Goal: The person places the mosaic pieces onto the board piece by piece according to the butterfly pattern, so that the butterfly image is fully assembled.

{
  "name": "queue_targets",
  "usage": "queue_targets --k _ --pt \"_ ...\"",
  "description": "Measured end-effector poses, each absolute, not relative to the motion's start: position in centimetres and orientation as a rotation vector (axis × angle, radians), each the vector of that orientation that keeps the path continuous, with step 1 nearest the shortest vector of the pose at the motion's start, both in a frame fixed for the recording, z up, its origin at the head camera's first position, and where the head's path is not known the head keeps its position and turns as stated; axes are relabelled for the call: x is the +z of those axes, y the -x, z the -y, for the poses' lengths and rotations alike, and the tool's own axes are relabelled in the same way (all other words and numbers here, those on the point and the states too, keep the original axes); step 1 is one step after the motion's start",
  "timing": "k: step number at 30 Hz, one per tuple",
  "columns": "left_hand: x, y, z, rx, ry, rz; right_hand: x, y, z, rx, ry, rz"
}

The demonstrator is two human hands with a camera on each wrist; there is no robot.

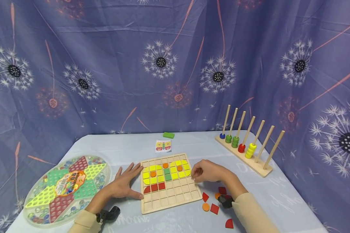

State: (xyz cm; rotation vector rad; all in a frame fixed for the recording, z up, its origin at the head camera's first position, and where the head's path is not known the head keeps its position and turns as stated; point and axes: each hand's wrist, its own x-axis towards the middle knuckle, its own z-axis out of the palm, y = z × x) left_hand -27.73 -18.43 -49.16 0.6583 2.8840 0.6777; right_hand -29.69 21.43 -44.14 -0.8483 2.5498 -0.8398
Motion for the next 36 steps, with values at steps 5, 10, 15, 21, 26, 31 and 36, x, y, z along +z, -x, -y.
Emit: queue_targets --k 5,10,15,21,26,31,36 --pt "-49.1 27.8 18.5 0.663 -0.641 -2.883 -43.7 28.7 -23.8 -0.776 0.773 -2.57" --pt "-49.0 27.7 18.5 0.669 -0.653 -2.879 -44.1 28.0 -26.7 -0.787 0.718 -2.584" --pt "-49.2 27.7 18.6 0.663 -0.656 -2.884 -44.5 27.1 -28.9 -0.814 0.645 -2.562" --pt "-49.6 27.9 18.6 0.673 -0.648 -2.878 -44.9 26.1 -30.0 -0.889 0.609 -2.519" --pt "-49.4 27.9 18.6 0.682 -0.652 -2.882 -45.0 25.8 -30.2 -0.897 0.616 -2.532" --pt "-49.2 27.8 18.5 0.683 -0.66 -2.881 -45.0 25.7 -29.9 -0.891 0.611 -2.567" --pt "-49.2 27.9 18.4 0.687 -0.668 -2.878 -45.1 25.9 -29.9 -0.91 0.612 -2.662"
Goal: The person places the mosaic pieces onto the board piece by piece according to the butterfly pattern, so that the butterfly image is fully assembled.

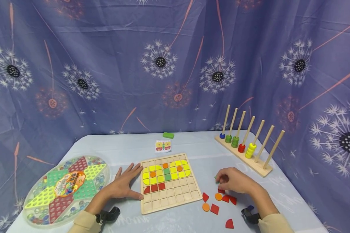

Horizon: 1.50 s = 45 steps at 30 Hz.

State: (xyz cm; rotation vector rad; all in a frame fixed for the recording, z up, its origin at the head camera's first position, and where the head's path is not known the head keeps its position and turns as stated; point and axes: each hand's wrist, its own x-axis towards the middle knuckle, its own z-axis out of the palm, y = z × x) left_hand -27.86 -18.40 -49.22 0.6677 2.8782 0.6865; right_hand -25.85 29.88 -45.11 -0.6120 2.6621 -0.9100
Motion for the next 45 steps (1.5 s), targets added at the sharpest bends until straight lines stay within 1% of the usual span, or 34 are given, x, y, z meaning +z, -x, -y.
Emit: queue_targets --k 6,13,19,25,35,39,45 --pt "-49.3 27.9 18.4 0.68 -0.658 -2.876 -45.6 27.0 -30.5 -0.824 0.611 -2.847" --pt "-49.0 28.0 18.2 0.679 -0.69 -2.879 -45.6 28.1 -30.4 -0.788 0.651 -2.778" --pt "-49.0 27.9 18.3 0.676 -0.676 -2.881 -45.6 28.4 -29.1 -0.756 0.656 -2.79" --pt "-49.3 27.8 18.3 0.691 -0.684 -2.877 -45.7 28.7 -26.4 -0.76 0.672 -2.815" --pt "-49.3 27.9 18.3 0.7 -0.689 -2.885 -44.9 29.6 -19.8 -0.792 0.863 -2.692" --pt "-49.2 27.9 18.2 0.689 -0.687 -2.884 -45.1 29.9 -18.0 -0.827 0.965 -2.644" --pt "-49.2 27.9 18.3 0.669 -0.657 -2.881 -45.2 29.8 -15.5 -0.853 1.044 -2.609"
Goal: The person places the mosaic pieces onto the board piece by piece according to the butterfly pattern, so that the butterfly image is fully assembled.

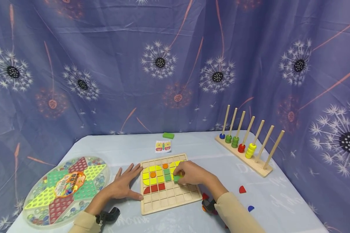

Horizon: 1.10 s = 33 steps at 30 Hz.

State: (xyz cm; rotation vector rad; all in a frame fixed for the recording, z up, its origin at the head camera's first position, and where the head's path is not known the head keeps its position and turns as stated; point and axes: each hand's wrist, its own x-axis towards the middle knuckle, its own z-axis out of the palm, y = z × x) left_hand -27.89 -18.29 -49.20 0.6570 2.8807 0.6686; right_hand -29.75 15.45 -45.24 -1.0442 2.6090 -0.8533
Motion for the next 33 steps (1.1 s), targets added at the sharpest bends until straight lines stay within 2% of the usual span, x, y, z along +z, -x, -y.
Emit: queue_targets --k 10,18,25,33 --pt "-49.3 27.8 18.6 0.687 -0.675 -2.878 -45.3 28.9 -12.0 -0.711 1.044 -2.635" --pt "-49.3 27.8 18.4 0.687 -0.682 -2.882 -45.8 29.0 -11.8 -0.648 1.072 -2.646" --pt "-49.3 27.8 18.4 0.687 -0.681 -2.881 -45.4 29.1 -13.8 -0.769 1.036 -2.614" --pt "-49.3 27.8 18.5 0.695 -0.681 -2.878 -45.0 28.8 -18.5 -0.849 0.976 -2.606"
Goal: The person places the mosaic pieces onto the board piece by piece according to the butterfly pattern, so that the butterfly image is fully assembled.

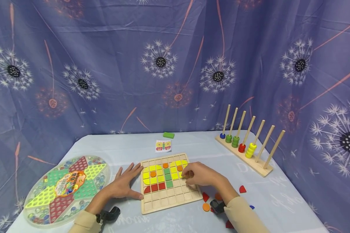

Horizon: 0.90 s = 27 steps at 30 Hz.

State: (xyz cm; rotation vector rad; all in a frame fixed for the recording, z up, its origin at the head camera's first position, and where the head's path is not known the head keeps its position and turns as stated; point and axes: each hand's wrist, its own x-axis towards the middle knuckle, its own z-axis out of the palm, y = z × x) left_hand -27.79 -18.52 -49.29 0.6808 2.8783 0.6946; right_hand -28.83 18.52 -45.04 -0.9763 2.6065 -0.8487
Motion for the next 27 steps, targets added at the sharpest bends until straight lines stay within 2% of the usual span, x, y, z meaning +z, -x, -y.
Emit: queue_targets --k 11,16,27 --pt "-49.2 27.8 18.3 0.685 -0.646 -2.882 -44.9 27.1 -26.1 -0.896 0.698 -2.59" --pt "-49.0 27.7 18.5 0.681 -0.651 -2.888 -45.0 26.4 -28.8 -0.86 0.649 -2.555" --pt "-49.1 27.6 18.3 0.685 -0.65 -2.882 -45.8 26.1 -30.0 -0.87 0.57 -2.628"
